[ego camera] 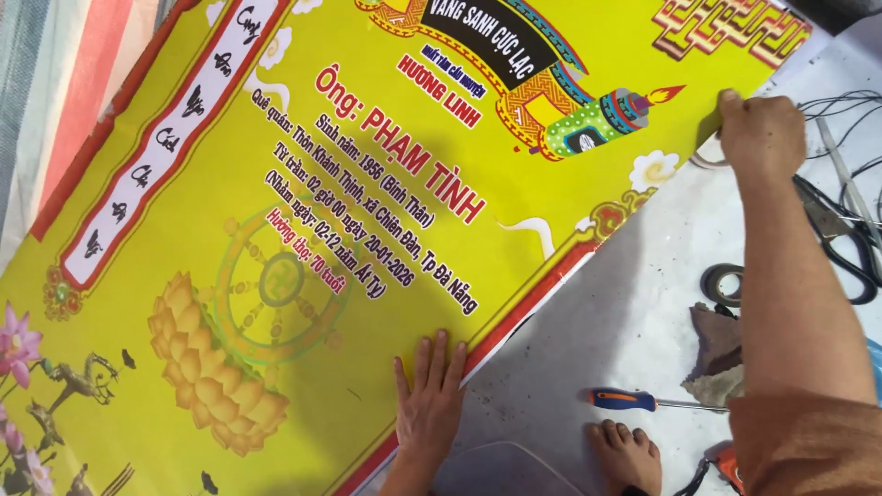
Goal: Assembling a large printed banner into a metal frame by tucking the edges into a groove using a screwdriver.
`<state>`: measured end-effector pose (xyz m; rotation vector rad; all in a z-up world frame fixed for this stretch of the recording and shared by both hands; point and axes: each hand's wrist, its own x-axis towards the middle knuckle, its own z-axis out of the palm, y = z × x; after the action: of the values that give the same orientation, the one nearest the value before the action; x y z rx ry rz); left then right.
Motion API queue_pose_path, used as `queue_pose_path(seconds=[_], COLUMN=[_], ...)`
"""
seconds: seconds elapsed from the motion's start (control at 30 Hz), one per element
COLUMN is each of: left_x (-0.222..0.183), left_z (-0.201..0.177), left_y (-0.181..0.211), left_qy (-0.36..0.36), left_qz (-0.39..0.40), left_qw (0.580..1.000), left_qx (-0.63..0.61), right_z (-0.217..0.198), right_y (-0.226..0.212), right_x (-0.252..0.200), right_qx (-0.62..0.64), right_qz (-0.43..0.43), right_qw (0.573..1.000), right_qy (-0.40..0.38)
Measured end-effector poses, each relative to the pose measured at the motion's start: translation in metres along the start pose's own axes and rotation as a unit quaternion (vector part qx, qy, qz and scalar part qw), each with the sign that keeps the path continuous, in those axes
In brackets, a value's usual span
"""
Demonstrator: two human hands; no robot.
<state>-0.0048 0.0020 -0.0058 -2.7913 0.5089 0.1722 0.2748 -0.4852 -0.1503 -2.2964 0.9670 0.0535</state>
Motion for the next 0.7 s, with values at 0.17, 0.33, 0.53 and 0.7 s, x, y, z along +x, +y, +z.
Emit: queue_pose_path(seconds=[0.17, 0.33, 0.53, 0.7], left_x=[-0.002, 0.004, 0.005, 0.004], left_z=[-0.009, -0.012, -0.018, -0.016], left_y=[0.004, 0.003, 0.001, -0.004], left_qy=[-0.018, -0.016, 0.005, 0.053], left_qz=[0.000, 0.004, 0.015, 0.015], left_qw=[1.000, 1.000, 1.000, 0.998], left_qx=[-0.022, -0.024, 0.013, -0.015], right_z=[0.020, 0.023, 0.038, 0.054], right_y=[0.019, 0.029, 0.112, 0.197], right_x=[0.015, 0.026, -0.092, -0.281], right_qx=[-0.056, -0.053, -0.191, -0.367], right_qz=[-0.016, -0.016, -0.251, -0.234], right_qw=[0.996, 0.998, 0.947, 0.858], right_qy=[0.061, 0.030, 0.068, -0.272])
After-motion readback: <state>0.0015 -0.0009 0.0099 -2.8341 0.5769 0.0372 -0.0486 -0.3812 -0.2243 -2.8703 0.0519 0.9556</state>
